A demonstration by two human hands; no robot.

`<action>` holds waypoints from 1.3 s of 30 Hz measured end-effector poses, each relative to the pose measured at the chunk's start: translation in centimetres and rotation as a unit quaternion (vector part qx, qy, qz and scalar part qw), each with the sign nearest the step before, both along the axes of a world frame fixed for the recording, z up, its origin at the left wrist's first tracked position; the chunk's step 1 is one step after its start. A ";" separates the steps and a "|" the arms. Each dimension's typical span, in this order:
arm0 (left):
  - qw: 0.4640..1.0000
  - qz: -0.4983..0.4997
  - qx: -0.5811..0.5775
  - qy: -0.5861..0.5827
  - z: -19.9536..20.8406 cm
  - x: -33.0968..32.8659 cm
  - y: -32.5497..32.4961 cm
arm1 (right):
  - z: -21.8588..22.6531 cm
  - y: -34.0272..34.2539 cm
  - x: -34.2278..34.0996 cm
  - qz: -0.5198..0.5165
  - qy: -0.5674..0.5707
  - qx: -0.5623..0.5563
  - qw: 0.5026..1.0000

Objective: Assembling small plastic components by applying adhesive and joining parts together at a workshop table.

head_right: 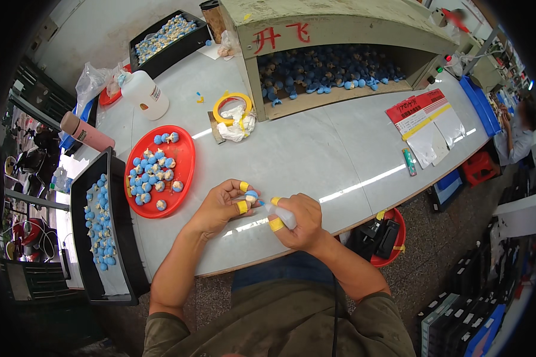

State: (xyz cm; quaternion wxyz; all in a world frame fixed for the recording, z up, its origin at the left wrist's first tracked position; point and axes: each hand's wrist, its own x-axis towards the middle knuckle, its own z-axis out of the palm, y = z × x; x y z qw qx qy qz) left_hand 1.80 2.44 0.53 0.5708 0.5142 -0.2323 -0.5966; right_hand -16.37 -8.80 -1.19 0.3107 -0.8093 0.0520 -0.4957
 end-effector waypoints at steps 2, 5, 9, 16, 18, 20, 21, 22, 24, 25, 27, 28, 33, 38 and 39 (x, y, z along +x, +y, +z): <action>1.000 -0.005 0.008 0.004 0.3 0.0 0.0 | -0.4 -0.1 -0.2 -0.007 0.000 0.018 1.000; 0.999 -0.018 0.028 -0.002 0.0 0.2 -0.1 | -0.3 -0.2 0.0 -0.011 -0.003 0.020 1.000; 0.999 -0.027 0.038 -0.007 -0.2 0.2 -0.1 | -0.4 -0.2 0.2 -0.020 -0.003 0.012 1.000; 0.998 -0.032 0.042 -0.017 -0.3 0.2 0.0 | -0.4 -0.1 0.4 -0.017 0.015 0.015 1.000; 0.999 -0.035 0.038 -0.015 -0.2 0.2 -0.1 | -0.4 -0.1 0.3 -0.016 0.021 0.012 1.000; 0.998 -0.034 0.041 -0.019 -0.1 0.2 -0.1 | -0.5 -0.1 0.2 -0.025 0.006 0.013 1.000; 0.998 -0.033 0.044 -0.023 -0.1 0.2 -0.1 | -0.5 -0.1 0.2 -0.024 0.006 0.013 1.000; 0.998 -0.033 0.044 -0.023 -0.1 0.2 -0.1 | -0.6 -0.1 0.2 -0.022 0.005 0.020 1.000; 0.998 -0.032 0.046 -0.023 -0.1 0.2 -0.1 | -0.5 -0.1 0.2 -0.022 0.005 0.026 0.999; 0.998 -0.033 0.046 -0.023 -0.1 0.2 -0.1 | -0.3 -0.1 0.3 -0.020 0.011 0.022 1.000; 0.998 -0.036 0.052 -0.025 0.0 0.3 -0.1 | -0.1 -0.1 0.4 -0.018 0.017 0.017 1.000; 0.998 -0.036 0.052 -0.025 0.0 0.3 -0.1 | -0.1 -0.1 0.4 -0.019 0.017 0.014 1.000; 0.997 -0.043 0.047 -0.037 -0.2 0.3 -0.1 | -0.2 -0.1 0.4 -0.020 0.023 0.009 0.999; 0.997 -0.039 0.050 -0.037 0.0 0.2 -0.2 | -0.2 -0.1 0.4 -0.016 0.028 0.018 0.999; 0.997 -0.035 0.053 -0.033 0.0 0.2 -0.1 | -0.2 0.0 0.5 -0.016 0.028 0.018 0.999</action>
